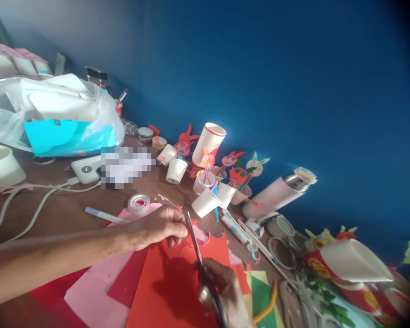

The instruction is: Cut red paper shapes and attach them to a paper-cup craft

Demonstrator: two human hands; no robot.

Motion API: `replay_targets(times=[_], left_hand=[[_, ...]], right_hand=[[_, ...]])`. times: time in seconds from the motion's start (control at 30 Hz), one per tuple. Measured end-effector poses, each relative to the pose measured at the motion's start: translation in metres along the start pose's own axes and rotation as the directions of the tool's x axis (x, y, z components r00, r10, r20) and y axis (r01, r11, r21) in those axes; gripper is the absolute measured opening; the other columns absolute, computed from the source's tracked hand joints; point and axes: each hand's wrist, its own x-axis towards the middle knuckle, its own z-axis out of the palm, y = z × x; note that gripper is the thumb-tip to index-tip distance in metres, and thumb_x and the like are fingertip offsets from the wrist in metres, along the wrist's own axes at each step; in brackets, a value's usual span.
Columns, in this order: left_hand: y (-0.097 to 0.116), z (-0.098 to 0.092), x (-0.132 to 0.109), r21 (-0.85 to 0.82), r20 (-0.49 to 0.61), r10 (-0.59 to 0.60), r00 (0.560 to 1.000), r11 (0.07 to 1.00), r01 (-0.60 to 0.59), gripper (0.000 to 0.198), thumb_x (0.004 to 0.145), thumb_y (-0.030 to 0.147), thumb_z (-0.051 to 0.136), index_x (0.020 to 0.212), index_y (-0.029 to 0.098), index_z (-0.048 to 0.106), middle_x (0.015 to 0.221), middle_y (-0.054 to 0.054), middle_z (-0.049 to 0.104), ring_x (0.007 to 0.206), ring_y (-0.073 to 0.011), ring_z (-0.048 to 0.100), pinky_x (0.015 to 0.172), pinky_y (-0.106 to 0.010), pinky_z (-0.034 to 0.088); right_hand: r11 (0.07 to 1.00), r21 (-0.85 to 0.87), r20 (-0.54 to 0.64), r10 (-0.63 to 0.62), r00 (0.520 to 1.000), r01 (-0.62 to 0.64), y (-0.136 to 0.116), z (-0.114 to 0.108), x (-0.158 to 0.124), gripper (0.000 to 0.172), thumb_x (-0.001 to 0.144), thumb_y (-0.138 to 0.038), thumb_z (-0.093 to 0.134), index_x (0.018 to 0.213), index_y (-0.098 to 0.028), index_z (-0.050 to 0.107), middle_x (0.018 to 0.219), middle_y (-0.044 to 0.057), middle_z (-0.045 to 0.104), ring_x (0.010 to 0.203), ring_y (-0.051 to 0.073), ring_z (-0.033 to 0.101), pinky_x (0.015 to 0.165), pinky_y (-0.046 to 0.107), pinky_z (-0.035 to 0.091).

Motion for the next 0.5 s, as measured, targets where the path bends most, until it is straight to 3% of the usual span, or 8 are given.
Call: replay_targets(times=[0.5], left_hand=[[-0.004,-0.001,-0.001,0.005,0.008,-0.002,1.000,1.000,0.002,0.011,0.065,0.022,0.058,0.059,0.013,0.058,0.049,0.003,0.055,0.048,-0.0087,0.050,0.050,-0.021,0.041]], right_hand=[[0.998,-0.028,0.063,-0.059,0.996,0.061,0.026,-0.011,0.000,0.065,0.060,-0.054,0.070,0.112,-0.019,0.053,0.067,-0.001,0.051,0.044,0.008,0.047,0.044,0.022,0.046]])
